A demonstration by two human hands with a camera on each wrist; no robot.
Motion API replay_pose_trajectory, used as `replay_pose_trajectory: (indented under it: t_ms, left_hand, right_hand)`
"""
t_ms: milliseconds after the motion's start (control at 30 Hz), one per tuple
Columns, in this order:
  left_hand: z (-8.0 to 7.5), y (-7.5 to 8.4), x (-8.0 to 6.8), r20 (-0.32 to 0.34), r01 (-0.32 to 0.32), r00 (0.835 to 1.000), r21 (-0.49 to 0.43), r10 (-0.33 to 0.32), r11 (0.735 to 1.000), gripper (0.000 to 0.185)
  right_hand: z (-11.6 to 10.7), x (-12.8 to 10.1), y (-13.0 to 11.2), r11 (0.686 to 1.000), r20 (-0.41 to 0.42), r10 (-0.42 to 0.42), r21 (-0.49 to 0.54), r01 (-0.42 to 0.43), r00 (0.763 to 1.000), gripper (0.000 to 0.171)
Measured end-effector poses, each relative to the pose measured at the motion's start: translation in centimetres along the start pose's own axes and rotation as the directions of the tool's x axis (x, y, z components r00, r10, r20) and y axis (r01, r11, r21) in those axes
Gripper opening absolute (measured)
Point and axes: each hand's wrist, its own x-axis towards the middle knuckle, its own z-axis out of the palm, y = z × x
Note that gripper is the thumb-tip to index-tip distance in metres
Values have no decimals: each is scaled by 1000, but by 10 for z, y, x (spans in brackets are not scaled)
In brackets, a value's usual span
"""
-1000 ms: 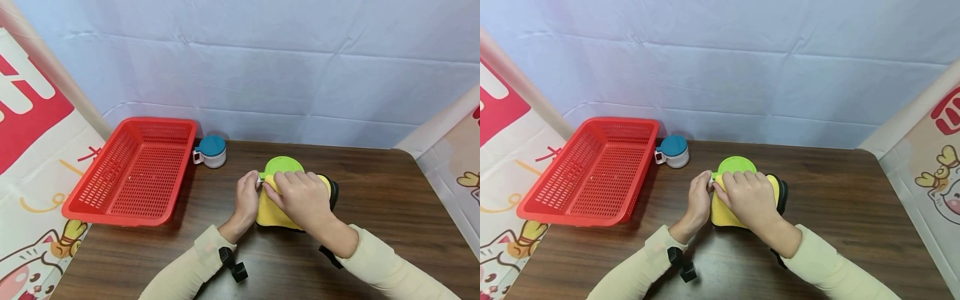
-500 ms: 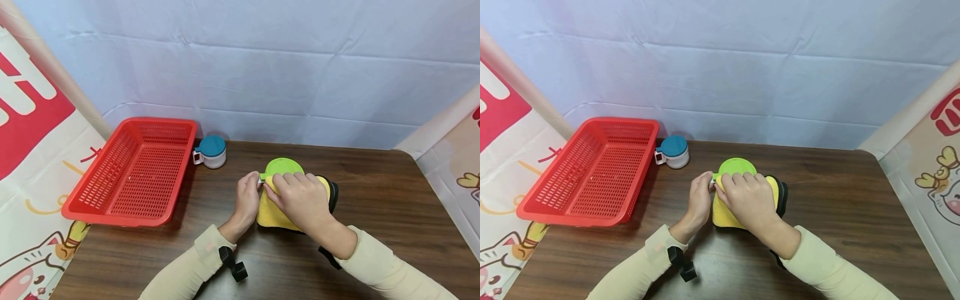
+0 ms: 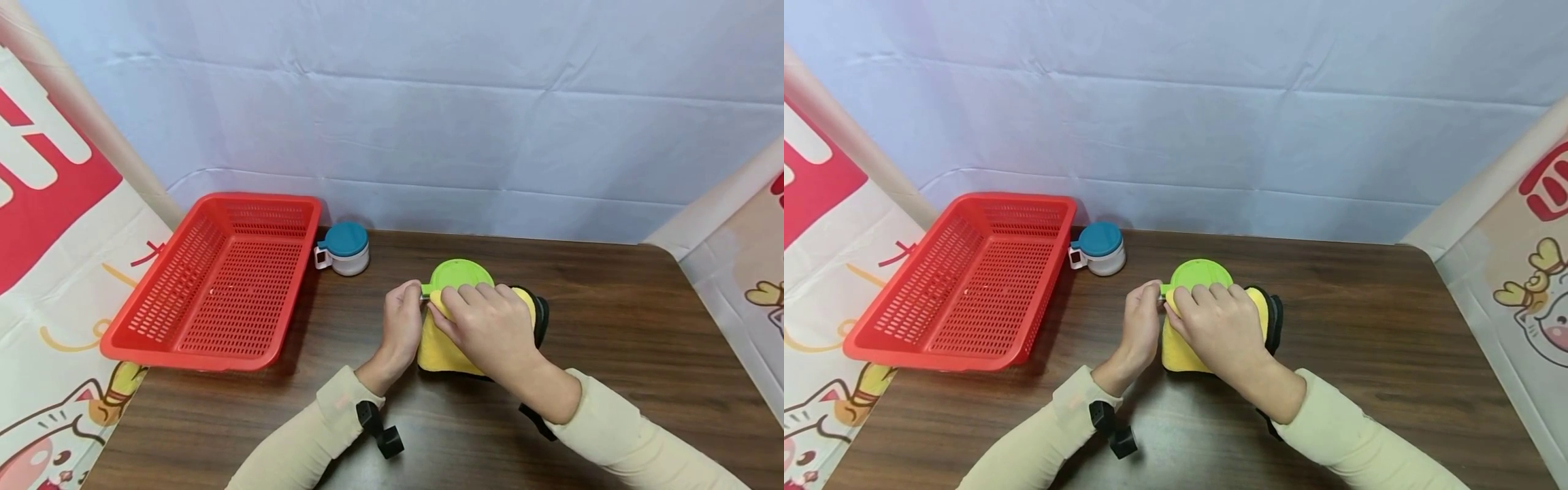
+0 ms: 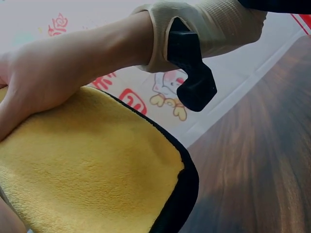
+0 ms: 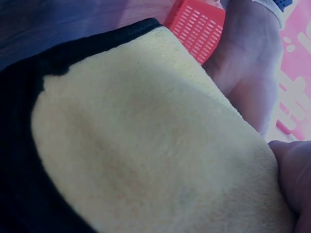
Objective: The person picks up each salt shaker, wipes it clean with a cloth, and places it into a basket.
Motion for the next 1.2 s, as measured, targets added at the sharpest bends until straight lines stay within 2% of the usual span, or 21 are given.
replay_pose_trajectory:
  t_ms: [267, 467, 767, 967, 1200]
  left_hand:
    - [0, 0, 1, -30, 2, 1000, 24, -2, 1000, 36]
    - [-3, 0, 2, -21, 4, 1000, 29, -3, 1000, 36]
    - [-4, 2, 3, -20, -4, 1000, 62, 5, 998, 36]
    - [-5, 3, 4, -24, 18, 1000, 52, -17, 998, 36]
    - [-6, 4, 4, -42, 23, 999, 79, -20, 997, 38]
  right_hand:
    - [-1, -2, 1, 1000, -29, -26, 12, 26, 999, 42]
    - [0, -6, 5, 996, -96, -75, 33, 78, 993, 42]
    - [0, -8, 11, 987, -178, -147, 42, 157, 973, 45]
    - [-2, -9, 15, 980, -206, -177, 54, 192, 962, 45]
    - [-3, -9, 20, 969, -272, -216, 59, 240, 938, 48]
